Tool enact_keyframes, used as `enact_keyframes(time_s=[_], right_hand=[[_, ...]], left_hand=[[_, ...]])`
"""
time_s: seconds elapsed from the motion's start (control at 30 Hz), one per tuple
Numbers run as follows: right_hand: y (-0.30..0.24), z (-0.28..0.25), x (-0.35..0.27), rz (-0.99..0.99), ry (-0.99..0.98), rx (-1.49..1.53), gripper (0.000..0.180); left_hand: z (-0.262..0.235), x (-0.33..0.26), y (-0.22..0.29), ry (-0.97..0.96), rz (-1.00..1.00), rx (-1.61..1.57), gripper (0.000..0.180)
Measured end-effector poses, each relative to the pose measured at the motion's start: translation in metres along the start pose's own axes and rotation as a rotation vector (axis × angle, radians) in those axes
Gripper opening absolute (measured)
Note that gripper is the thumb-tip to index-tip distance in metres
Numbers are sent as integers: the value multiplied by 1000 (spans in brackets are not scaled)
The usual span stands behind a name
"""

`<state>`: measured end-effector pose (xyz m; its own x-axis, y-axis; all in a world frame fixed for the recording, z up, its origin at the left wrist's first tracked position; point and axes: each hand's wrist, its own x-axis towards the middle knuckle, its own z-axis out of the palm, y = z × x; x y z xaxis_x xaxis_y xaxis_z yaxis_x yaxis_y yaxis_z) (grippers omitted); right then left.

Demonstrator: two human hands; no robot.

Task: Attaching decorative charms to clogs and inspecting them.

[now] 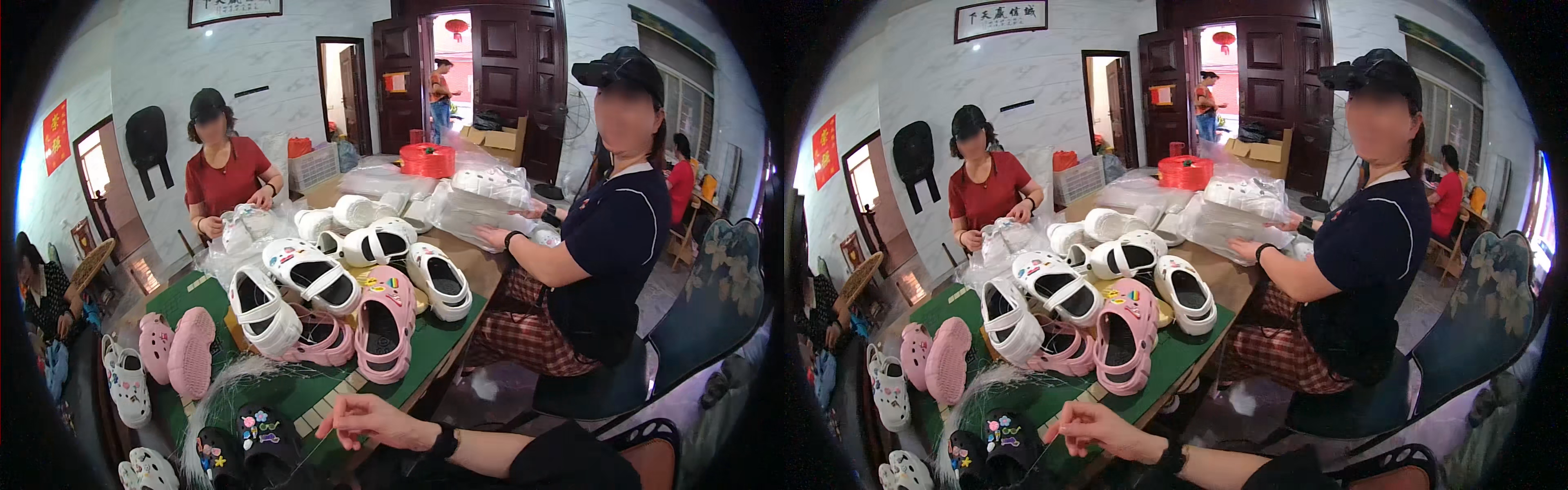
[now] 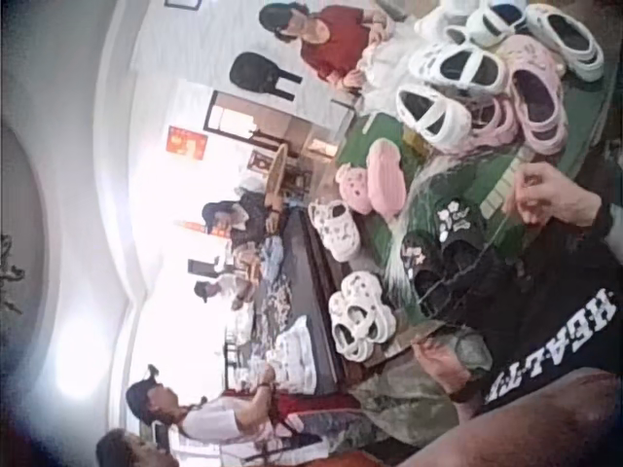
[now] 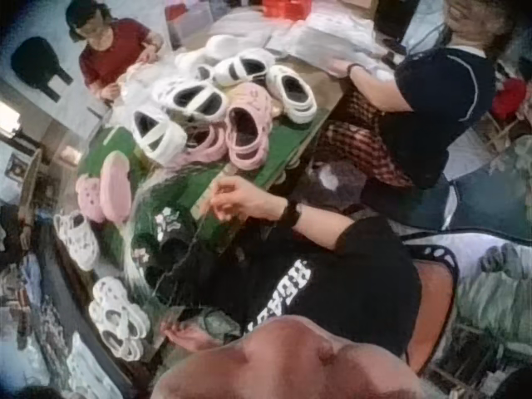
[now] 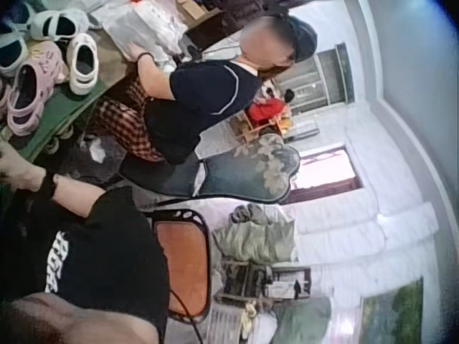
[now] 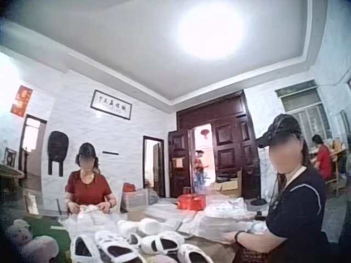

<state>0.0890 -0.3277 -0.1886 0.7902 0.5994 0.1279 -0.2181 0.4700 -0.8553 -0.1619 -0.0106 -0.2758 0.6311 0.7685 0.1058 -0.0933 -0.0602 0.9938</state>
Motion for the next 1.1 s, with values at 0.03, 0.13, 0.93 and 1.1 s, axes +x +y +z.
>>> enact_keyframes(time_s=[0.03, 0.13, 0.93, 1.1], right_hand=[[1, 6, 2, 11, -35, 103, 16], [12, 19, 11, 19, -44, 238, 16], [71, 137, 84, -444, -601, -1102, 8], [83, 127, 87, -448, -660, -999, 10]], left_hand=[[-2, 0, 3, -3, -81, -286, 45], [13, -3, 22, 89, -191, -715, 41], [75, -19, 68, 107, -130, -23, 14], [79, -11, 63, 167, 28, 152, 11]])
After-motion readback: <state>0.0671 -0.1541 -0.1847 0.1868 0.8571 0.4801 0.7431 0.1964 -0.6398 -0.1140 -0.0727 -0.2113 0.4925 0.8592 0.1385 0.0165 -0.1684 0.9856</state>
